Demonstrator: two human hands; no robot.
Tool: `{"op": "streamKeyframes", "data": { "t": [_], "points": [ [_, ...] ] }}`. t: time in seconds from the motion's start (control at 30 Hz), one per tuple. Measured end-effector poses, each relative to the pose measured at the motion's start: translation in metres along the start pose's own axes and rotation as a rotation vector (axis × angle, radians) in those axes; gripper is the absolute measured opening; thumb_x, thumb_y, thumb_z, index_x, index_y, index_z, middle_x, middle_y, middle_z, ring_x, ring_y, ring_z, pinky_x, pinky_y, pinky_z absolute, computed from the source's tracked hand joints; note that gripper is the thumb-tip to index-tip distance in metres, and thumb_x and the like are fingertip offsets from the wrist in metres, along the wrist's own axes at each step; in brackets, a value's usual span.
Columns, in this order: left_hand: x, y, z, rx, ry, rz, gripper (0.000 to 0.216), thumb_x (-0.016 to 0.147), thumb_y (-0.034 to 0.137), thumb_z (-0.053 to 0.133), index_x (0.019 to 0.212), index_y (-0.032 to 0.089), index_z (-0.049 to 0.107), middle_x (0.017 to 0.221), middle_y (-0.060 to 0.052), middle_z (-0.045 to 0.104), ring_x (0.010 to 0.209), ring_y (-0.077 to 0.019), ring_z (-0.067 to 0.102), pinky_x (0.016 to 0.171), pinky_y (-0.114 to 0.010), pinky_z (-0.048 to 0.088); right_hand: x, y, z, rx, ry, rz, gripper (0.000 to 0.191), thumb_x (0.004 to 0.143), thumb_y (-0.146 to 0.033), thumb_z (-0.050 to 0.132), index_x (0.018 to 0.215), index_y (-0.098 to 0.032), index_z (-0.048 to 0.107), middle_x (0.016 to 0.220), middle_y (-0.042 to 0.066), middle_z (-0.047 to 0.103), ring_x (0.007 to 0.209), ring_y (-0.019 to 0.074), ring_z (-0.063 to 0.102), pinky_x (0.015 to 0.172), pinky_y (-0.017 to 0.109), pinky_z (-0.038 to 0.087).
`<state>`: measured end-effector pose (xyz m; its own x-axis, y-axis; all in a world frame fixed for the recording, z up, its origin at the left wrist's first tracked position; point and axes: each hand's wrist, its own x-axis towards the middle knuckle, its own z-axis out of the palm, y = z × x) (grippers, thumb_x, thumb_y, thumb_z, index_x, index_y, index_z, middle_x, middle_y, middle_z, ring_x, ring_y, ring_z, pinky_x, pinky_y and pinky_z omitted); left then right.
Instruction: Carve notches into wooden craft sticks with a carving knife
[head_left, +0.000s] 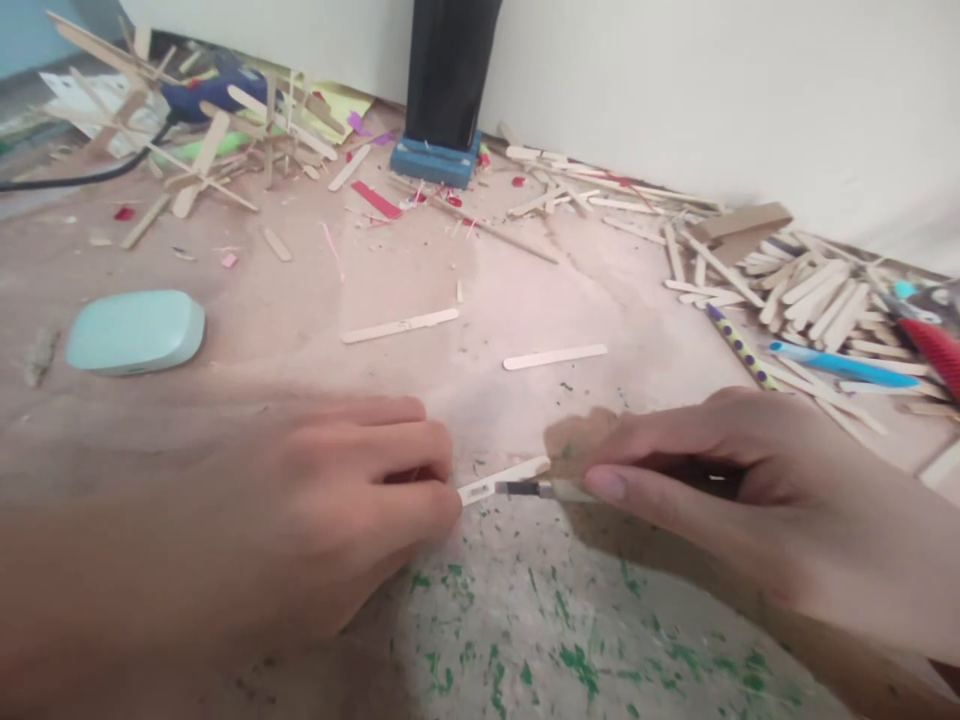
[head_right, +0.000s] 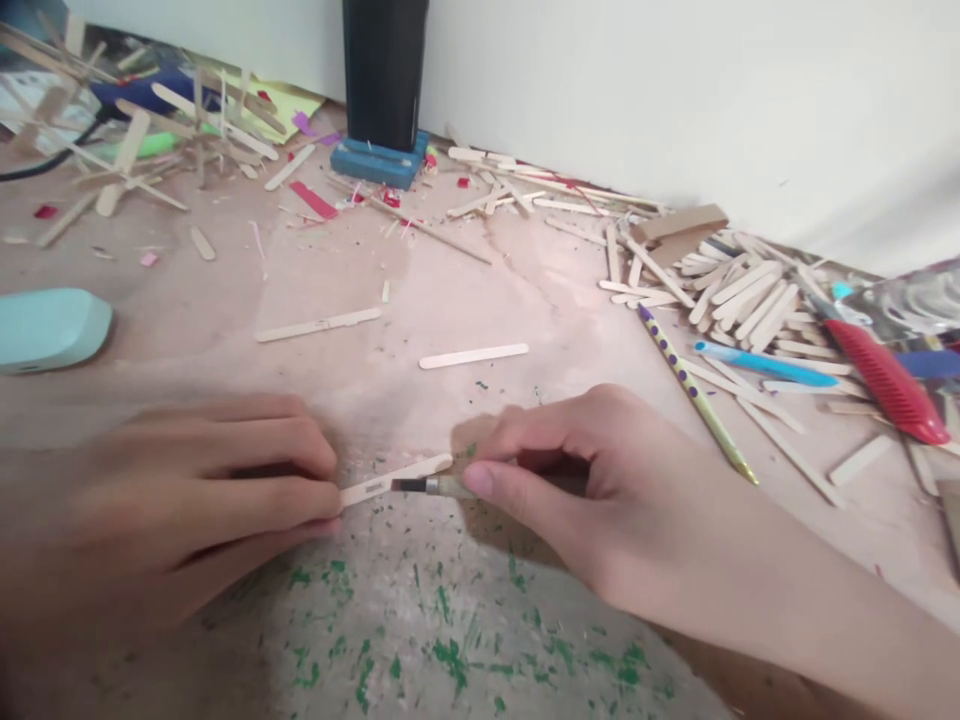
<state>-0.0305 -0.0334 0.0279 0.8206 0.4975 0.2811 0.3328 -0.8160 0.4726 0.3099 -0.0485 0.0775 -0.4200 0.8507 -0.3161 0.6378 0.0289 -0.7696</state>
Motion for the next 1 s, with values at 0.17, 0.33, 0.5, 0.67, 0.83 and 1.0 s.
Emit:
{"op": "streamKeyframes", "data": {
  "t": [0.17,0.33,0.5,0.67,0.83,1.0],
  "points": [
    [-0.004,-0.001,-0.005,0.016,-0.005,0.005,0.036,0.118,0.001,0.062,0.104,0.025,0.085,0.119,-0.003,0.089,0.102,-0.0201,0.081,0.093,-0.034,0.066,0.002,0.002,0.0,0.074,-0.104,0.071,0.072,0.12,-0.086,0.076,0.08,-0.026,0.07,0.071,-0.001,0.049,0.063,0.0162,0.041,0.053,0.034,0.033],
    [-0.004,-0.004,-0.009,0.023,-0.038,0.012,0.04,0.118,-0.001,0.058,0.109,0.024,0.087,0.12,-0.001,0.09,0.102,-0.0188,0.081,0.092,-0.034,0.066,0.002,0.001,0.005,0.19,-0.091,0.132,0.061,0.109,-0.087,0.091,0.092,-0.029,0.086,0.069,-0.002,0.056,0.061,0.0171,0.045,0.05,0.033,0.032],
    [-0.001,-0.007,-0.01,0.006,-0.039,-0.008,0.044,0.119,0.0,0.054,0.107,0.026,0.088,0.116,-0.001,0.09,0.097,-0.0184,0.081,0.091,-0.032,0.065,0.003,0.003,0.007,0.155,-0.055,0.1,0.059,0.109,-0.087,0.092,0.095,-0.03,0.09,0.073,0.001,0.071,0.064,0.0189,0.055,0.052,0.033,0.039],
    [0.004,-0.01,-0.01,-0.001,-0.049,0.022,0.044,0.119,0.0,0.054,0.104,0.025,0.088,0.115,0.0,0.09,0.096,-0.0175,0.082,0.089,-0.031,0.063,0.005,0.001,0.006,0.123,-0.056,0.089,0.064,0.109,-0.09,0.09,0.091,-0.03,0.087,0.071,0.001,0.069,0.063,0.0189,0.055,0.052,0.034,0.04],
    [0.003,-0.01,-0.014,0.004,-0.058,0.007,0.045,0.12,0.001,0.054,0.106,0.026,0.088,0.118,0.0,0.091,0.098,-0.0168,0.084,0.092,-0.03,0.064,0.003,0.001,0.004,0.065,-0.052,0.045,0.061,0.116,-0.087,0.083,0.095,-0.03,0.088,0.075,0.001,0.073,0.067,0.0201,0.06,0.058,0.035,0.049],
    [0.003,-0.011,-0.012,-0.009,-0.05,0.01,0.049,0.123,0.001,0.051,0.105,0.025,0.089,0.115,-0.001,0.092,0.095,-0.0163,0.084,0.09,-0.029,0.065,0.005,0.003,0.003,0.005,-0.047,-0.018,0.054,0.121,-0.079,0.08,0.097,-0.031,0.088,0.081,0.001,0.081,0.07,0.0206,0.069,0.062,0.034,0.053]
  ]
}}
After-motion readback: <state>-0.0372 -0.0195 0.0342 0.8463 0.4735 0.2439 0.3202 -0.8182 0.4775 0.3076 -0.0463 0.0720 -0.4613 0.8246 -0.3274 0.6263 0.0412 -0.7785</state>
